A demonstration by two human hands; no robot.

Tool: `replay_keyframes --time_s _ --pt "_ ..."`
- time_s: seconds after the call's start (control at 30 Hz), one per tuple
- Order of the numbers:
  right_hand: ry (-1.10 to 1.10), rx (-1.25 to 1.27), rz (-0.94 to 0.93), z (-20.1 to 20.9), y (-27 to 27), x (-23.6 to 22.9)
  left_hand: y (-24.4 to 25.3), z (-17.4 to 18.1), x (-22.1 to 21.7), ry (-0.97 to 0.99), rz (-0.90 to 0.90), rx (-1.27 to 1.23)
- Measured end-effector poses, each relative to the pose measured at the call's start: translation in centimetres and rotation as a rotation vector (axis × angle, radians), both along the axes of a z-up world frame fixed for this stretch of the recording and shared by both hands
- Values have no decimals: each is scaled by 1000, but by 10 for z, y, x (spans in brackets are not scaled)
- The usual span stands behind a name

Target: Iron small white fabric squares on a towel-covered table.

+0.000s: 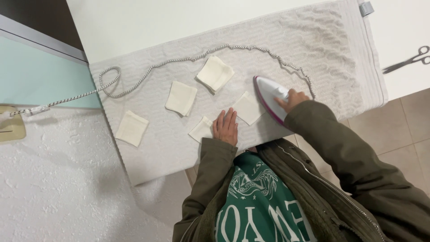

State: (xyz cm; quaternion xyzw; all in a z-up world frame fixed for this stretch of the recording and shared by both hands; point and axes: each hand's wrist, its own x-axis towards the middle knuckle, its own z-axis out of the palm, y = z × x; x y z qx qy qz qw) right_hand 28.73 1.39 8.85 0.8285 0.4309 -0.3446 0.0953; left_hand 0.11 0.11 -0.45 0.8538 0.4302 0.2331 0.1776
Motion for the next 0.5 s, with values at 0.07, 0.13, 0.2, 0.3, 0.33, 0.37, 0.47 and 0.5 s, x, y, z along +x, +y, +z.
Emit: replay_keyframes --time_s 0.07,0.13,0.2,0.3,0.33,0.37,0.47,0.5 --pt "7 34 -33 -1 0 6 -1 -3 0 -16 3 10" --pt "14 29 -24 19 6 -13 1 -6 0 -34 11 17" --pt "20 18 -12 28 6 -34 -2 -9 1 -54 24 20" --pt "120 -62 21 9 7 -63 0 -13 1 -128 43 12" --pt "101 -21 89 -9 8 -68 1 -13 1 -164 53 8" --pt "82 21 157 -27 9 -73 2 -14 1 -199 63 5" --pt "-4 115 214 -38 10 -85 -3 -15 1 -215 82 -4" --pt "-3 115 210 -42 6 -83 -4 -17 1 -215 77 -5"
